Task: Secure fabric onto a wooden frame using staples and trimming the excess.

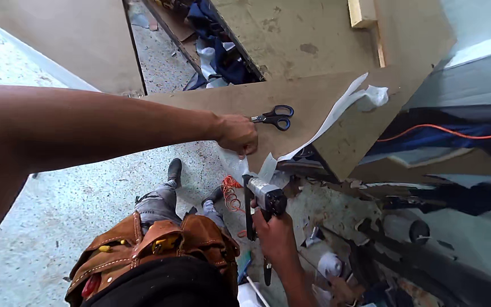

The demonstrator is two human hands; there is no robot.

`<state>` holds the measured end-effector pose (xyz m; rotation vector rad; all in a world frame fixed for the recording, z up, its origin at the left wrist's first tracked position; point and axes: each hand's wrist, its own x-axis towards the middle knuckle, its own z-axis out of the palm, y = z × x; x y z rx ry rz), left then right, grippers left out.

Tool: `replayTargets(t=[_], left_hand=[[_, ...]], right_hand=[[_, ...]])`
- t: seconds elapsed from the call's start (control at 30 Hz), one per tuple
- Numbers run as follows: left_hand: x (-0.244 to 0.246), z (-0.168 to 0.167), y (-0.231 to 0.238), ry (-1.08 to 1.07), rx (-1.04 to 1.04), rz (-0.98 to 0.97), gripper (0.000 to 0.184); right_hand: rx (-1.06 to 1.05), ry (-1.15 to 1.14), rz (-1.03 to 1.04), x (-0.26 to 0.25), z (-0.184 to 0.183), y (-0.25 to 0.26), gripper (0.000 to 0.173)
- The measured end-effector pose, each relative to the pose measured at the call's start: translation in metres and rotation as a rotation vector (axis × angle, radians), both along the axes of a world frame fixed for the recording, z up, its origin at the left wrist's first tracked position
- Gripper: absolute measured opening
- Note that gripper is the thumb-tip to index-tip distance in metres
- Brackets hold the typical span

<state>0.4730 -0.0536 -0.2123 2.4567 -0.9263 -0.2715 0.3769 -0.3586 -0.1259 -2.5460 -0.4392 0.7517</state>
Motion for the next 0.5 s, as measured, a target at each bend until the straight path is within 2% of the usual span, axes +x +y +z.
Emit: replayTargets(t=[0.27,0.4,0.43,0.5], left_hand=[[0.030,0.007,0.015,0.044,-0.018,-0.073,0.021],[0.022,0.017,0.034,0.010,-0.071,-0.109,0.046],[0.019,0.017,0.038,-0.001,-0.053,-0.156,0.046],[0.017,0.021,0.048,0.069,0.038,-0.221,0.034]], right_hand=[[-0.045,0.009,-0.089,-0.019,0.002,0.043,0.018],[0.001,-0.003,-0.126,-0.023,0.009,0.049,0.020],[0.022,-0.013,-0.129,-0.025,0.010,0.053,0.021],[0.055,-0.016,-0.125,-0.025,0.011,0.067,0.019]])
